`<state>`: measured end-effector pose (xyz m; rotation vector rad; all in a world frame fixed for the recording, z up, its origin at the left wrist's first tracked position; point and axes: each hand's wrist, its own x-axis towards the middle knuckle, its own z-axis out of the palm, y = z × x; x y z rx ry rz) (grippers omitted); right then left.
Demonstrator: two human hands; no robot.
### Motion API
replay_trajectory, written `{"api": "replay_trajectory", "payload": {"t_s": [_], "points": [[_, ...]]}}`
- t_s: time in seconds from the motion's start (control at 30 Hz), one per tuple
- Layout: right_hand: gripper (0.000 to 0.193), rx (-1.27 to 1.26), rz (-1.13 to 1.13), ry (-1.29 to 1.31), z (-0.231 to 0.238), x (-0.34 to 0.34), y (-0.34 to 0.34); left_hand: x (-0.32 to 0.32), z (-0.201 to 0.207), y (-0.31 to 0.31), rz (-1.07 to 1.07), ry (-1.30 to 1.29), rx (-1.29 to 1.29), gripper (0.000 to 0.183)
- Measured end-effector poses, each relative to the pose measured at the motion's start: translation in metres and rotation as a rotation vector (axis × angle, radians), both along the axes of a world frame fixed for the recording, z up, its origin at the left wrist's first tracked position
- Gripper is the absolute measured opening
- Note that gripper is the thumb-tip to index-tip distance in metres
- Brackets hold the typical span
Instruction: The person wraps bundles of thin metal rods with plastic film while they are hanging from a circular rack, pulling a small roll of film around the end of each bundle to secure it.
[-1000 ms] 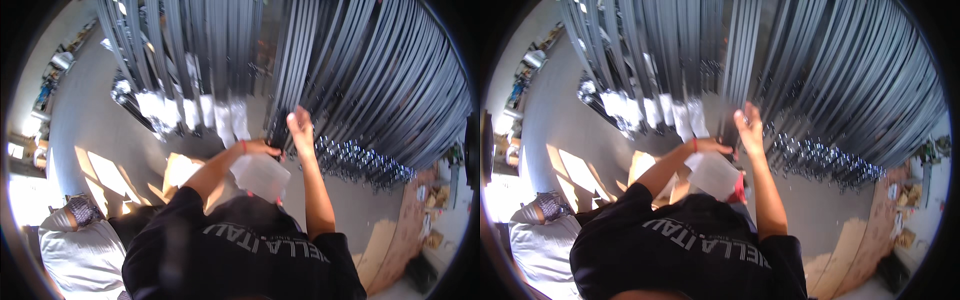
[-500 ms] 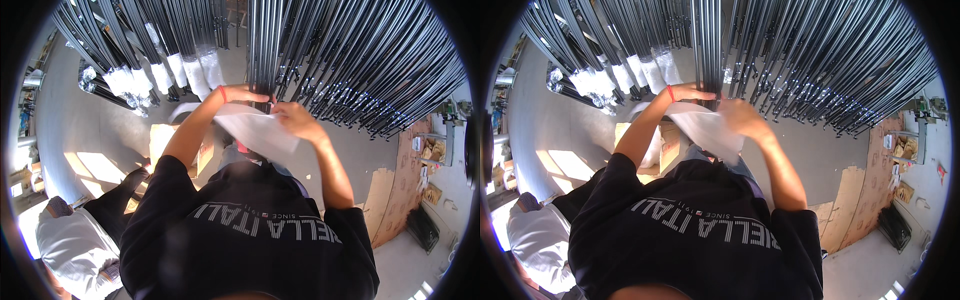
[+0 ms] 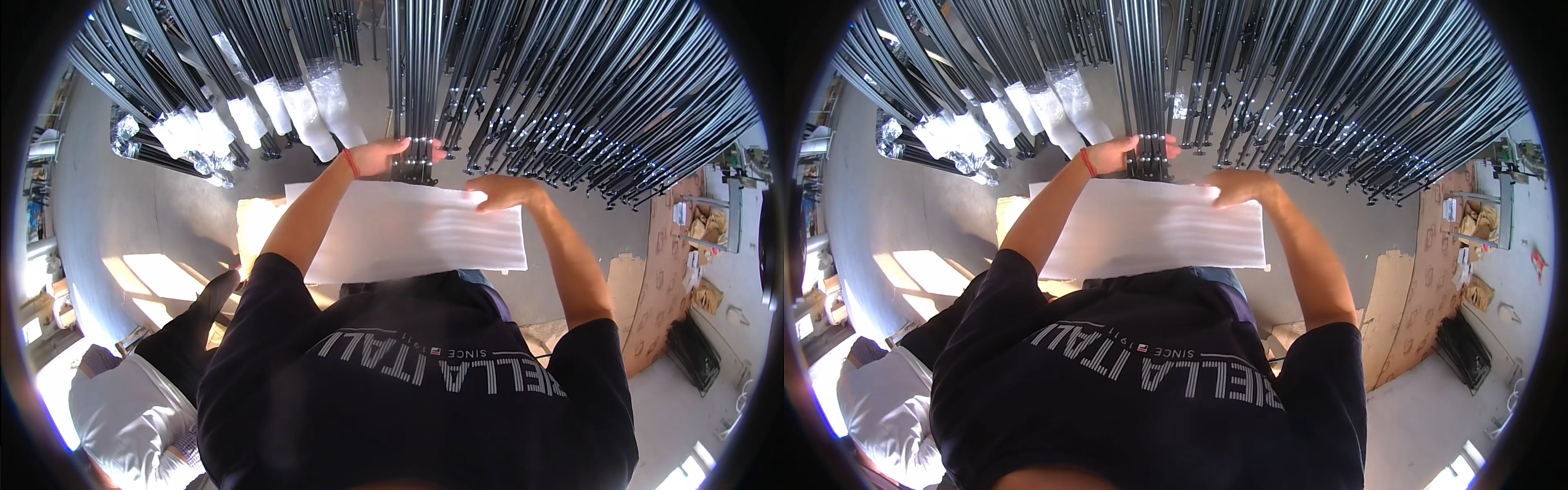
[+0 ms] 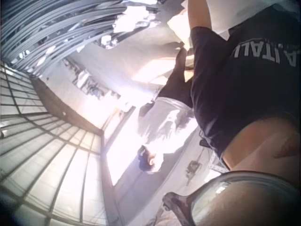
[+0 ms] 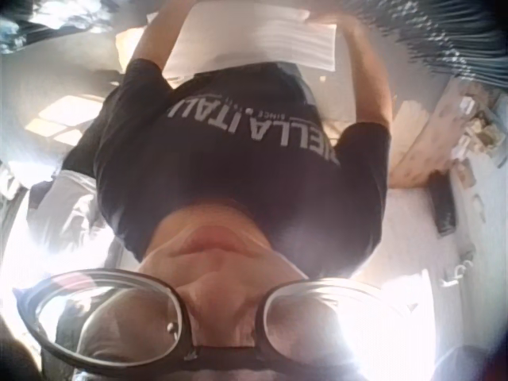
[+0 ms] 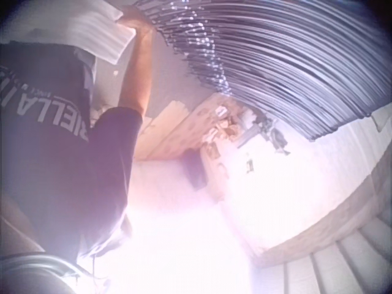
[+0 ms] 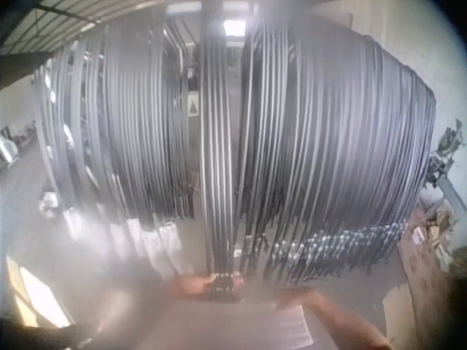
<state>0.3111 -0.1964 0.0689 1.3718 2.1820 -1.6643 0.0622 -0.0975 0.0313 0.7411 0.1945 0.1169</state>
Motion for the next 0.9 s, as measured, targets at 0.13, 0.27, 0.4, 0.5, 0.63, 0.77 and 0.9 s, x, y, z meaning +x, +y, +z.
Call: {"api": "replay_trajectory", "payload": {"t_s": [0.13,0.27,0.4,0.5,0.63,0.77,0.9], "points": [[0.037,0.161,-0.114,0.145,-0.033,-0.054,-0.002,0.001,-0.011,-0.003,0.003,-0.077,-0.044,0.069],[0.024,0.073,-0.195,0.013,-0.029,-0.113,-0.007,0.001,-0.003,-0.003,0.003,-0.075,0.021,0.064],[0.017,0.179,-0.166,-0.191,-0.061,-0.109,-0.032,0.000,-0.009,0.004,-0.085,-0.038,0.057,0.064],[0.016,0.117,-0.175,-0.432,-0.079,-0.088,-0.032,0.001,-0.009,0.007,-0.140,-0.003,0.104,0.066],[0.015,0.287,-0.399,-0.395,-0.091,-0.061,-0.018,0.000,-0.004,0.015,-0.276,0.079,0.150,0.074],[0.018,0.291,-0.584,-0.319,-0.079,-0.046,0.001,0.000,0.003,0.027,-0.390,0.130,0.339,0.089],[0.021,0.248,-0.516,-0.264,-0.081,-0.040,0.005,-0.003,0.003,0.029,-0.423,0.205,0.290,0.097]]}}
